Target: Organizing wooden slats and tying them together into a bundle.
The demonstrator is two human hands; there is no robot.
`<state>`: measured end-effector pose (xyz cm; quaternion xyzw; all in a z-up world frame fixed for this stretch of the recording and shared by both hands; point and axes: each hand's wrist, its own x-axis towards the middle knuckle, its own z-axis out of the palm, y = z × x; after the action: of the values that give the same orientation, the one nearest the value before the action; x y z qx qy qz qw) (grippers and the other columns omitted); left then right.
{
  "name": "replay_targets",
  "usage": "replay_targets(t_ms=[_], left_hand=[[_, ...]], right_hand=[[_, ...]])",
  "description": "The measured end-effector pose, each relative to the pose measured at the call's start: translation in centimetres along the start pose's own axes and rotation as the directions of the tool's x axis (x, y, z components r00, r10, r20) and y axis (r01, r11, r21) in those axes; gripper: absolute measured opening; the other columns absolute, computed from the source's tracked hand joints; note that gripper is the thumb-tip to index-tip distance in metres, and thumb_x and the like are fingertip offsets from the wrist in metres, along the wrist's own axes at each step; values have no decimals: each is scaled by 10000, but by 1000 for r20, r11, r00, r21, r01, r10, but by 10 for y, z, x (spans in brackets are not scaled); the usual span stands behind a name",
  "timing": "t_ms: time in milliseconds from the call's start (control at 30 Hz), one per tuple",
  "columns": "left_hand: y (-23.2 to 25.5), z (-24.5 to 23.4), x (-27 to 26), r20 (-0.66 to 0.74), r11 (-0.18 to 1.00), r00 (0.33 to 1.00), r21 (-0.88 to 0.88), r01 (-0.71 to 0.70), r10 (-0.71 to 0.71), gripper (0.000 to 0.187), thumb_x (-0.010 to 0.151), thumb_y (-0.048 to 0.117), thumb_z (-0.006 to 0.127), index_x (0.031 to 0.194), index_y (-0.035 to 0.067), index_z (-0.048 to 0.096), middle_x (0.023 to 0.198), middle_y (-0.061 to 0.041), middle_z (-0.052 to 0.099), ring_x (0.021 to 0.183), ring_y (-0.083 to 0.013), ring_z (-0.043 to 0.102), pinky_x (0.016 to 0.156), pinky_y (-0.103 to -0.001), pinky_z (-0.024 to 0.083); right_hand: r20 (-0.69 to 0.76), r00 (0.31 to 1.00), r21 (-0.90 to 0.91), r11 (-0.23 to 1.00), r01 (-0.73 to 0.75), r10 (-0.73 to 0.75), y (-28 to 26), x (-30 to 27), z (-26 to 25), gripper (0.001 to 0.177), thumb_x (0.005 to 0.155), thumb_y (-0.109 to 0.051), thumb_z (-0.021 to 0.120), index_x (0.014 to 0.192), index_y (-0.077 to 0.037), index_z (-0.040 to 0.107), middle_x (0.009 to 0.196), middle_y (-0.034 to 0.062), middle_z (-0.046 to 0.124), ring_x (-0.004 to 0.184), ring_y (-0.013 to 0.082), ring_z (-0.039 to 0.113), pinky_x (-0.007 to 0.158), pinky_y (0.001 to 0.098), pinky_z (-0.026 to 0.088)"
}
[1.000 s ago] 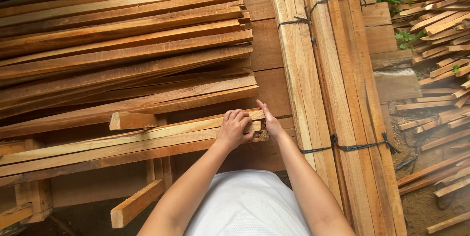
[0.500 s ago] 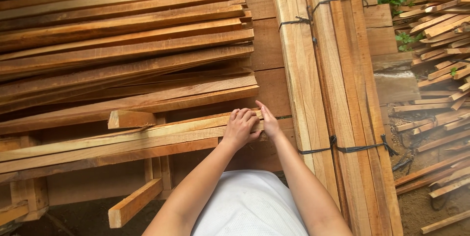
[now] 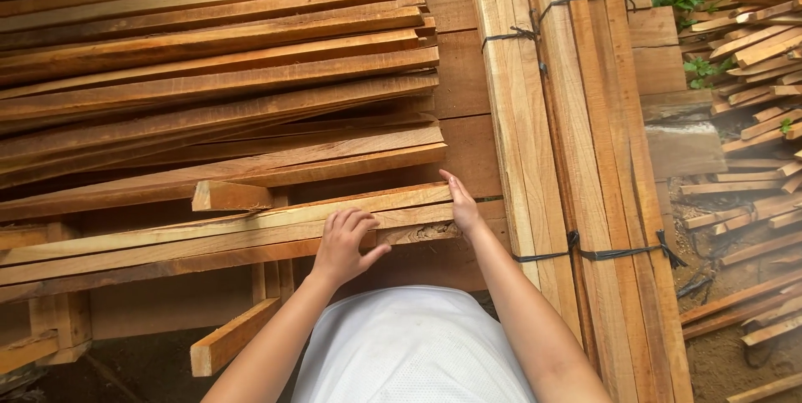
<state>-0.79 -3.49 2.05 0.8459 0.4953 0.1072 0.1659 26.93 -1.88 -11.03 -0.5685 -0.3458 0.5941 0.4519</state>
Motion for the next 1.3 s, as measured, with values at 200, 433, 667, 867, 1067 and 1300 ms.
replay_targets(t_ms=[200, 433, 667, 867, 1067, 1300], left_hand=[[-28, 12, -29, 17, 977, 1000, 213, -11, 8, 535, 688, 386, 862, 1167, 284, 649, 1180, 67, 604, 1303, -189, 512, 1162, -431, 336], [-24, 25, -23, 29, 984, 1000, 180, -10, 5, 478, 706, 382, 853, 1134, 301, 656, 1140, 88, 615, 1306, -147, 487, 1174, -431, 274], [28, 67, 23, -28, 984, 985, 65, -167, 169, 479, 686, 400, 871, 1107, 280, 677, 1108, 76, 645, 1271, -147, 505, 1146, -448, 279], [71, 90, 60, -4, 972, 972, -18, -234, 234, 489, 695, 402, 871, 1117, 254, 674, 1104, 48, 655, 1269, -157, 524, 1149, -450, 276], [75, 92, 66, 21, 970, 970, -19, -241, 242, 490, 706, 412, 862, 1126, 260, 662, 1105, 50, 651, 1267, -151, 530, 1147, -450, 279], [77, 91, 67, -1, 965, 965, -24, -261, 261, 460, 696, 409, 864, 1081, 256, 666, 1085, 53, 654, 1262, -139, 530, 1138, -429, 292]], right_hand=[[-23, 1000, -12, 1000, 14, -14, 6, 2, 1, 506, 1132, -360, 360, 1461, -45, 579, 1482, 206, 544, 1450, 329, 421, 1239, 463, 245], [-27, 1000, 5, 1000, 3, -3, -5, -3, 6, 517, 1126, -368, 361, 1456, -37, 581, 1487, 219, 533, 1461, 349, 396, 1245, 471, 229], [5, 996, 87, 992, -89, 88, -55, -24, 17, 662, 1113, -528, 256, 1504, -71, 532, 1551, 202, 466, 1511, 343, 312, 1267, 463, 166], [44, 979, 173, 963, -205, 201, -59, -21, 10, 750, 1073, -632, 209, 1549, -118, 477, 1626, 161, 368, 1559, 320, 189, 1292, 426, 74], [80, 970, 230, 942, -243, 231, -82, -31, 11, 649, 1087, -528, 295, 1572, -121, 440, 1655, 140, 322, 1568, 294, 163, 1297, 427, 44], [19, 986, 206, 965, -165, 165, -63, -33, 4, 566, 1095, -343, 359, 1583, -57, 378, 1644, 227, 301, 1559, 361, 167, 1293, 481, 41]])
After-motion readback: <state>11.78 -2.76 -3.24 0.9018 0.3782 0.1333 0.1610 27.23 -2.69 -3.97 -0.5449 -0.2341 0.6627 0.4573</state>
